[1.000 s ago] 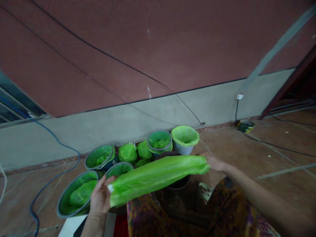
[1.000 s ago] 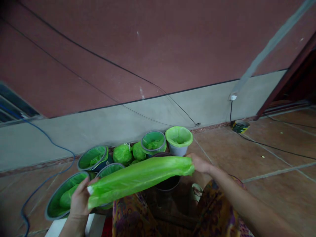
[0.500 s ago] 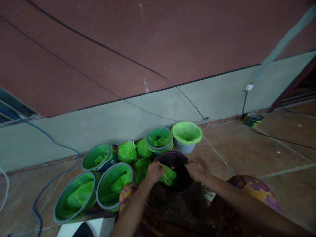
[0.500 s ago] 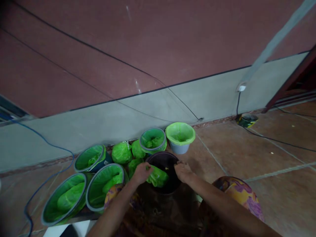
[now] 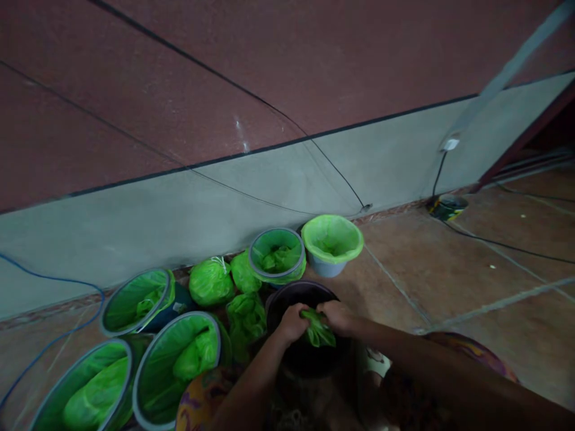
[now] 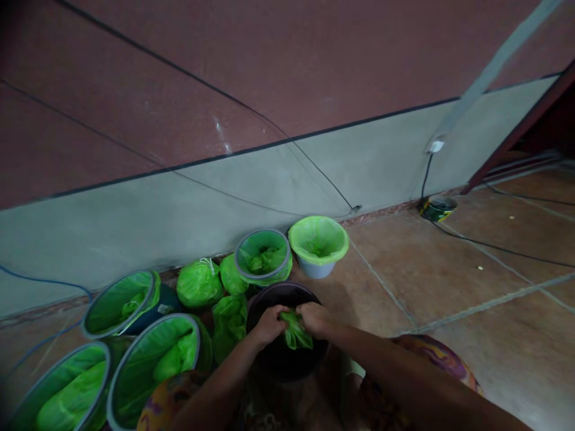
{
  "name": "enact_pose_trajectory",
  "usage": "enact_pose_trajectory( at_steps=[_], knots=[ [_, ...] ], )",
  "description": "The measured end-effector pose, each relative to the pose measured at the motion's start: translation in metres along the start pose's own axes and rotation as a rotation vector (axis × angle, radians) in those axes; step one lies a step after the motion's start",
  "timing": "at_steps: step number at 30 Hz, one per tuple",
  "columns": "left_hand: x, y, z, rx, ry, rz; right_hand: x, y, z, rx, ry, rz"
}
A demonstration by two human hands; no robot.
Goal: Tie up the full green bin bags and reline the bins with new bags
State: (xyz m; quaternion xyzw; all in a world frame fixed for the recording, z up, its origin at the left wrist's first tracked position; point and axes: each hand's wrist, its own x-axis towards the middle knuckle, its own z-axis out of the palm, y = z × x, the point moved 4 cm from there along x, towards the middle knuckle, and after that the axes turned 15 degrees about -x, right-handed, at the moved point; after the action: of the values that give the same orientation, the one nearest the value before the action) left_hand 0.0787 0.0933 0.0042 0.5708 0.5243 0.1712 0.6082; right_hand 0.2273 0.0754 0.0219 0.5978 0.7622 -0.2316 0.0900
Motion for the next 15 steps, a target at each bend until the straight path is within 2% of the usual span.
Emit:
enact_pose_trajectory(
  at_steps=[4, 8, 13, 15],
  knots=[
    [-0.002, 0.009, -0.013, 0.193, -0.005, 0.058, 0.009, 0.008, -0.006, -0.059, -0.001, 0.011],
    [-0.01, 0.019, -0.033, 0.467, 0.091, 0.093, 0.004, 0.02, -0.025, -0.027, 0.034, 0.039],
    [-0.02, 0.039, -0.04, 0.738, 0.204, 0.232, 0.0, 0.028, -0.025, 0.021, -0.179, -0.131],
    [-0.022, 0.048, -0.037, 0.745, 0.241, 0.289, 0.001, 0.028, -0.027, 0.049, -0.176, -0.146]
  ],
)
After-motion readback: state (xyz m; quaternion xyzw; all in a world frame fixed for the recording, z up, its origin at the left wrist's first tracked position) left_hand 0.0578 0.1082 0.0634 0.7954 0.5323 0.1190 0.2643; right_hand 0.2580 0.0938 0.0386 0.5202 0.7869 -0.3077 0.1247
